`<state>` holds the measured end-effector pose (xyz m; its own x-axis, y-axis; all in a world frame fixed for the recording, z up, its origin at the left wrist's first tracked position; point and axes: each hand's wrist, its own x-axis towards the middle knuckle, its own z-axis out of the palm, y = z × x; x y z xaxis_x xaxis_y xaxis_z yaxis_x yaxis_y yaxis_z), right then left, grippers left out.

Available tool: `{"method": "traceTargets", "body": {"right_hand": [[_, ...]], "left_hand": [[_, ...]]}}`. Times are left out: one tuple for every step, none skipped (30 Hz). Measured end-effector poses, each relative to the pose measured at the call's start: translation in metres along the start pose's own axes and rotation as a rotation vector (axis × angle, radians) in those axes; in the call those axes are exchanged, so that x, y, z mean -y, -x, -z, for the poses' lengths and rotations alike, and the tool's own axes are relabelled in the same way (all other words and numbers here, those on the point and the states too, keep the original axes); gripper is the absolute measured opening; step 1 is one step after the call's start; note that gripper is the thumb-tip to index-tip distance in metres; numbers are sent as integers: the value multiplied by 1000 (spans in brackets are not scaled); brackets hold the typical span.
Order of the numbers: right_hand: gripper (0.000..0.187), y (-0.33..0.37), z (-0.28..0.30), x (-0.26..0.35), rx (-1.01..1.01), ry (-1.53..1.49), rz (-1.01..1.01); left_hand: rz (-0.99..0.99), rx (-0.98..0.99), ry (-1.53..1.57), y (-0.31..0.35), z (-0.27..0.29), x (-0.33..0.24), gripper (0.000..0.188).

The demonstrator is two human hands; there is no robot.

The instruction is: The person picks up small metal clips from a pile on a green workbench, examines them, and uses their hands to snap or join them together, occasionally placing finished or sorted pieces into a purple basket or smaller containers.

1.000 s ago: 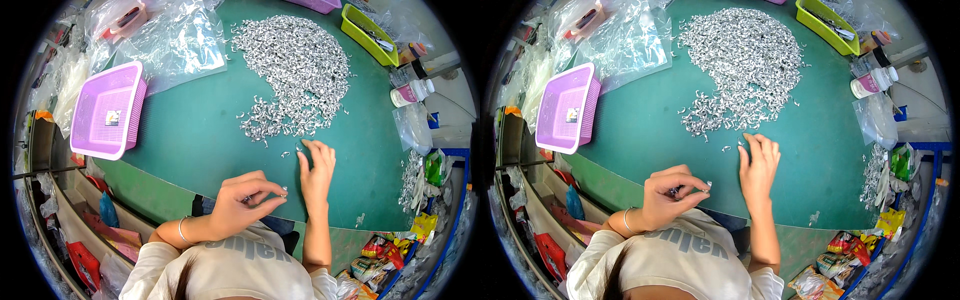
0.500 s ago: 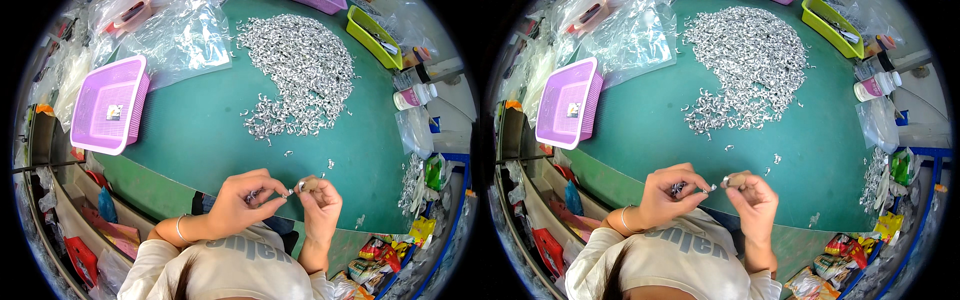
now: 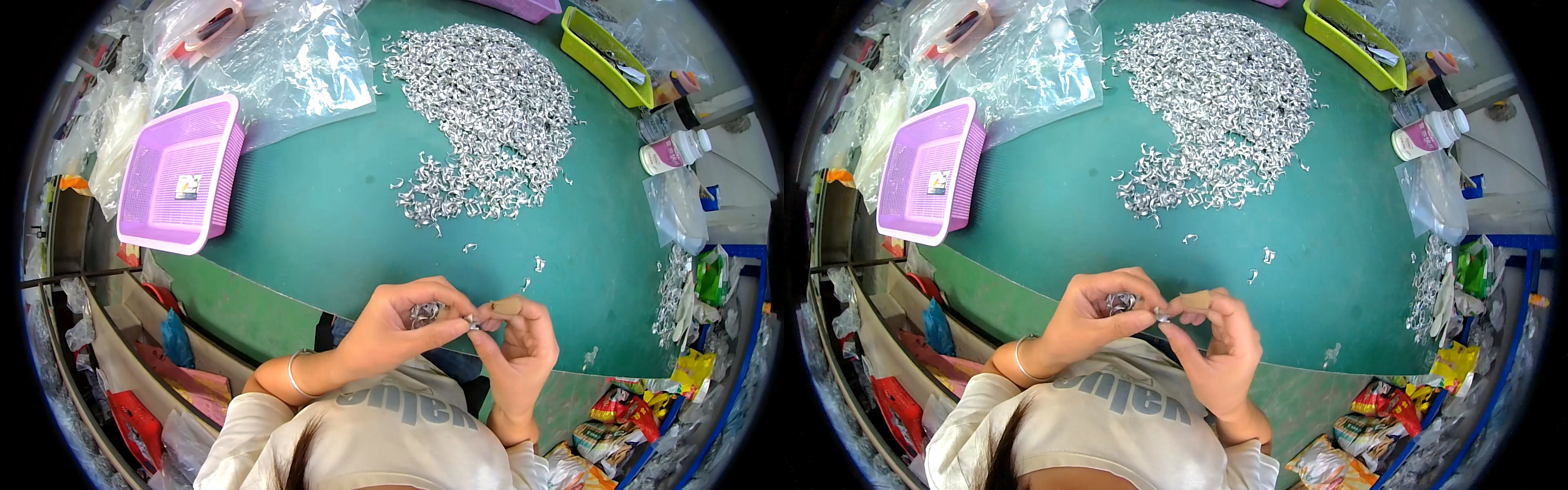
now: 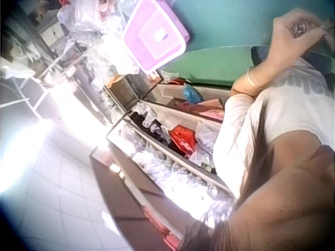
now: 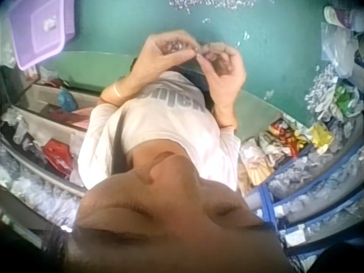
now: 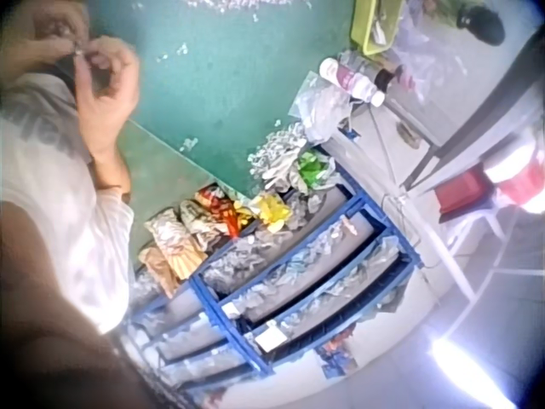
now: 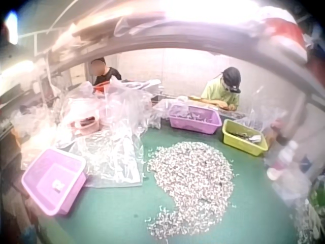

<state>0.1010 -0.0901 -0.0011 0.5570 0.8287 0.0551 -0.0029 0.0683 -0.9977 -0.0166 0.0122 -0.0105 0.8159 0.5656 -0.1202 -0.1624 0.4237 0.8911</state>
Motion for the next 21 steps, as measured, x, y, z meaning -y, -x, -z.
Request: {"method": "traceTargets", "body": {"right_hand": [[31,0,0,2,2,59,24],[32,0,-1,1,-1,41,35],[32,0,-1,0,-3,22,46],[32,0,-1,0,-5,3,58],[33,1,-2,0,-15,-8,66],[33,2,-2,1,-24,-18,74],[33,3,-2,1,-34,-29,82],[33,3,-2,1,-33,-42,88],[33,3,-2,1,-33,-54,94],[33,4,-2,1,-32,-65,100],[33,4,-2,0,-45,-79,93],[32,5,-2,0,-58,-93,85],[32,5,-3,0,-69,-107,78],[31,5,-4,0,-78,-90,101],[31,5,-5,1,-88,-72,123],[30,5,-6,2,-98,-54,146],[30,5,-6,3,-100,-31,152],[29,4,-7,5,-103,-8,158],[29,4,-7,6,-105,14,163],[29,5,-8,6,-108,13,170],[28,5,-8,6,-111,12,176]], "left_hand": [[-9,5,-19,0,0,-1,10],[-18,10,-37,0,0,-3,9],[-26,15,-56,0,0,-4,8],[-31,20,-57,1,1,-4,8],[-36,26,-58,2,1,-4,8],[-41,31,-60,3,2,-4,8],[-33,33,-43,4,2,-5,9],[-24,35,-26,4,1,-5,9],[-16,37,-10,5,1,-5,9],[17,32,-9,5,1,-7,8],[51,27,-8,5,0,-9,7],[84,22,-7,5,0,-10,7],[68,25,6,5,0,-9,7],[51,28,18,5,0,-6,7],[34,31,31,5,0,-5,7],[52,33,37,5,0,-6,6],[69,34,43,5,0,-7,6],[86,35,48,5,0,-7,5],[89,36,53,5,0,-7,5],[91,36,58,6,0,-6,5],[93,37,63,6,0,-5,5]]}}
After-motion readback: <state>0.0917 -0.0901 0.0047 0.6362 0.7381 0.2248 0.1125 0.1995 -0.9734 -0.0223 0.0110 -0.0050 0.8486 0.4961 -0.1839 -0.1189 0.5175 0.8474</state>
